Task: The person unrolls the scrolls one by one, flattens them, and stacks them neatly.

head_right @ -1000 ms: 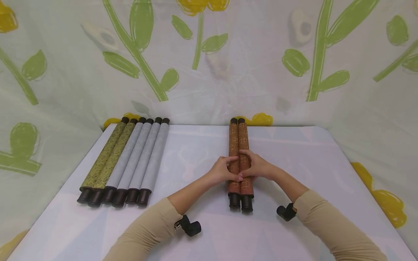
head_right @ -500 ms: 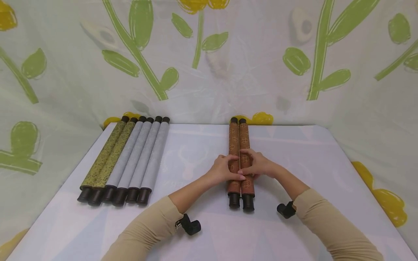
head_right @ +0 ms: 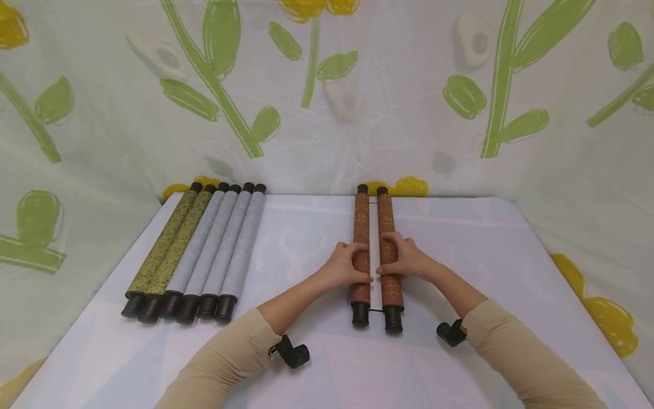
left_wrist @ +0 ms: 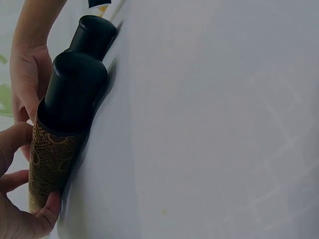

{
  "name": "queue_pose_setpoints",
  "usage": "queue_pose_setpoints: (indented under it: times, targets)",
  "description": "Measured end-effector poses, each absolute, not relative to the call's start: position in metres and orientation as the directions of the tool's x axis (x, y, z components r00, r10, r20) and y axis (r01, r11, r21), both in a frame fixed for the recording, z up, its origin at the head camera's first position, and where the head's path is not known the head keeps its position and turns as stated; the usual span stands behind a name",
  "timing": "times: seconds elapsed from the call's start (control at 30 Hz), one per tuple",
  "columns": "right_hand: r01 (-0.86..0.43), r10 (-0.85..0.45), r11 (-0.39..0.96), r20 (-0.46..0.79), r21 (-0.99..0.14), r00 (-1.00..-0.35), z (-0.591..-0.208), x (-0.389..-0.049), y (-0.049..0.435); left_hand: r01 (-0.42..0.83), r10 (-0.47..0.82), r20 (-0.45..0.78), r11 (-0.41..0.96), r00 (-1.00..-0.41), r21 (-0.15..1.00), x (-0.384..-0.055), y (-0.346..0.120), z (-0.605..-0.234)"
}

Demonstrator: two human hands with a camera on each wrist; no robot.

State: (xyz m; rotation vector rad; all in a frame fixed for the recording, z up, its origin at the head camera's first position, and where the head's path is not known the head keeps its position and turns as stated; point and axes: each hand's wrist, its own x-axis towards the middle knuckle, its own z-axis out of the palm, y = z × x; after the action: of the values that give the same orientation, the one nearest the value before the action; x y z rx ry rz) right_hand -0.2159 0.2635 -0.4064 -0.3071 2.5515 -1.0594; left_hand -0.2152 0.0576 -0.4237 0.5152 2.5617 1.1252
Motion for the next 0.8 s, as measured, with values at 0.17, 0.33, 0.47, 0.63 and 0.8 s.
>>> queue_pose_setpoints:
  times: [0.17, 0.33, 0.47, 0.63, 0.8]
  targets:
    - [-0.073, -0.359, 0.704, -0.265, -0.706, -0.895, -0.406, -0.215, 0.27, 0.203, 0.451, -0.156, 0.649, -0.879, 0.734, -0.217, 0.055, -0.423]
    - [-0.049, -0.37, 0.699, -0.303, -0.713, -0.878, -0.405, -0.217, 0.273, 0.195, 0.44, -0.151, 0.646, -0.885, 0.738, -0.218, 0.055, -0.423]
    - [-0.078, -0.339, 0.732, -0.263, -0.677, -0.903, -0.406, -0.217, 0.269, 0.218, 0.432, -0.122, 0.654, -0.894, 0.725, -0.218, 0.056, -0.428]
    - [-0.088, -0.277, 0.778, -0.214, -0.622, -0.937, -0.408, -0.216, 0.263, 0.246, 0.424, -0.088, 0.669, -0.901, 0.701, -0.216, 0.056, -0.432]
    - [-0.104, -0.263, 0.795, -0.184, -0.597, -0.947, -0.408, -0.215, 0.262, 0.234, 0.393, -0.077, 0.681, -0.916, 0.694, -0.217, 0.053, -0.431]
